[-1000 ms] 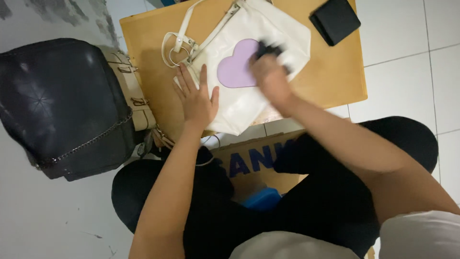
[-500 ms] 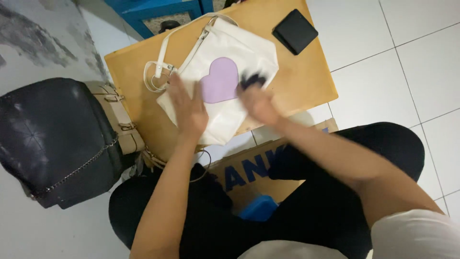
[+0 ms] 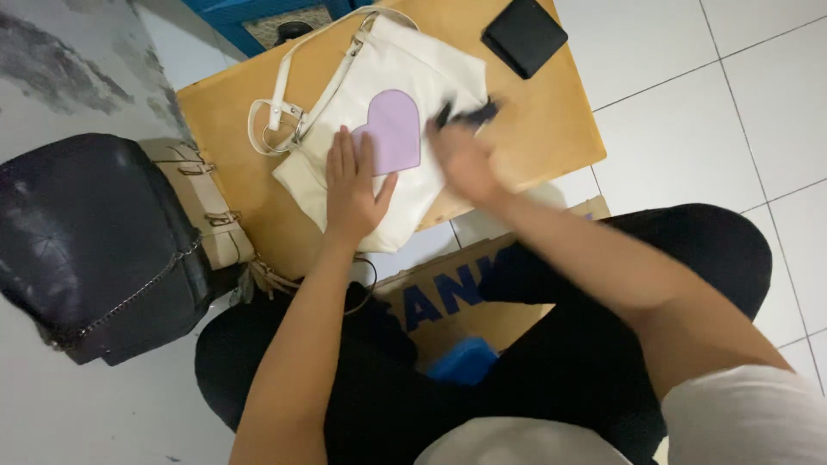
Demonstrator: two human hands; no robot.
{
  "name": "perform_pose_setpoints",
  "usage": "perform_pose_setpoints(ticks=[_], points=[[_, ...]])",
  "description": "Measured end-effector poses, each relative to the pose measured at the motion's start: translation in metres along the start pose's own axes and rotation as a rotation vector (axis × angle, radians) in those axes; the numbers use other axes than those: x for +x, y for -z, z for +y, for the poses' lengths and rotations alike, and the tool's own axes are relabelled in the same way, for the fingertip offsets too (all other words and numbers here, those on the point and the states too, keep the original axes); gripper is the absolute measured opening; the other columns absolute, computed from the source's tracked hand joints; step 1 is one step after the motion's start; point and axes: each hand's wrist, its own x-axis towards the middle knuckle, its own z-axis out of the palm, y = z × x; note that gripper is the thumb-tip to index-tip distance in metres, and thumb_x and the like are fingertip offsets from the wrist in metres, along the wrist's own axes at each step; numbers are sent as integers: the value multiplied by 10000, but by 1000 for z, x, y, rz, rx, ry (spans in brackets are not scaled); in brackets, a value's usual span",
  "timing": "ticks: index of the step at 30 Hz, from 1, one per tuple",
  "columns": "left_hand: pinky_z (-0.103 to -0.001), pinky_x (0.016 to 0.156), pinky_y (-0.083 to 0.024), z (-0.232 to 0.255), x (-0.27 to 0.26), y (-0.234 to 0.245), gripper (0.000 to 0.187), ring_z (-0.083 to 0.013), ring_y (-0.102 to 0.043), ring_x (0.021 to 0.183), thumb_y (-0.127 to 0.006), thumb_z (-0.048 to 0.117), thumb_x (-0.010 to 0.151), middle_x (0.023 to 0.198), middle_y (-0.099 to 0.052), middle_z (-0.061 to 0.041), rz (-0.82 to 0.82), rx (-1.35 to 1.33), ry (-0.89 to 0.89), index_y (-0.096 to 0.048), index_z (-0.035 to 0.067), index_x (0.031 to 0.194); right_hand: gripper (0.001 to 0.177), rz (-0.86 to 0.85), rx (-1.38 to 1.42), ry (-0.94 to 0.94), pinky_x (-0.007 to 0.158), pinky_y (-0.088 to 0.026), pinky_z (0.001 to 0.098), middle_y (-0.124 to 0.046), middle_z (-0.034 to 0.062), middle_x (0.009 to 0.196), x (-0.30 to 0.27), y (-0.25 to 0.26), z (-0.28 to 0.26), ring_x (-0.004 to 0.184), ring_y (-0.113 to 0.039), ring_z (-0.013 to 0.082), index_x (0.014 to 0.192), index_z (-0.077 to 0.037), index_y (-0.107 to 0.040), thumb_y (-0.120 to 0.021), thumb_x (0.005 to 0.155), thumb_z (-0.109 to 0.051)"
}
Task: The person sits on the floor and wipes a white tote bag with a purple heart using a dark cloth, then wipes a black handbag with a chain strap. The person turns the bags over and wipes multiple sides and surfaces.
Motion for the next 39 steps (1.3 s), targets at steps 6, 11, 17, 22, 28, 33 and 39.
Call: perform_pose_setpoints(ticks=[6,11,17,22,28,33,39], points=[[-605,1223,-204,-13,1,-3,680,-547,-272,1476,-697,180,951,1580,-301,-370,-48,-135,-9,-428,-48,1532,188,157,229,1196,705,-443,386,-550,50,913,-66,24,-27,840,-572,267,1001,-111,-650,-569,997,-280],[-543,1239,-208,-6,4,-5,693,-490,-294,1490,-688,280,963,1580,-331,-338,-103,-18,24,-441,-31,1531,296,411,-207,754,748,-464,559,-588,158,974,18,65,52,935,-600,455,1241,-181,-722,-566,1042,-335],[-516,1230,-253,-26,9,-6,598,-455,-389,1450,-664,254,983,1540,-421,-305,-133,-60,30,-507,-3,1500,306,425,-318,677,619,-444,446,-554,105,817,-11,-15,13,768,-569,326,1182,-17,-668,-528,932,-125],[-503,1231,-278,-41,0,1,500,-430,-385,1466,-491,24,1012,1577,-415,-252,-176,-187,43,-487,1,1511,327,114,337,1041,671,-398,364,-582,90,850,-77,-6,-67,728,-557,243,1199,32,-683,-484,963,-78],[-654,1177,-276,-11,0,54,530,-523,-137,1519,-682,86,946,1649,-204,-293,-160,121,110,-604,121,1470,440,315,-386,605,1041,-397,408,-652,119,959,27,77,30,990,-618,250,1351,13,-682,-732,973,-206],[-582,1115,-254,-39,-10,54,879,-497,-357,1331,-763,472,866,1435,-448,-295,-148,-32,453,-360,111,1560,109,303,-11,581,602,-393,480,-609,120,764,7,9,-19,645,-556,336,1102,1,-627,-566,1020,-38],[-570,1051,-310,-47,-13,55,825,-463,-444,1205,-753,312,849,1436,-540,-239,-137,-74,382,-366,82,1540,384,-108,222,973,669,-665,306,-747,111,858,-57,26,-105,690,-714,220,1296,41,-640,-715,929,122]])
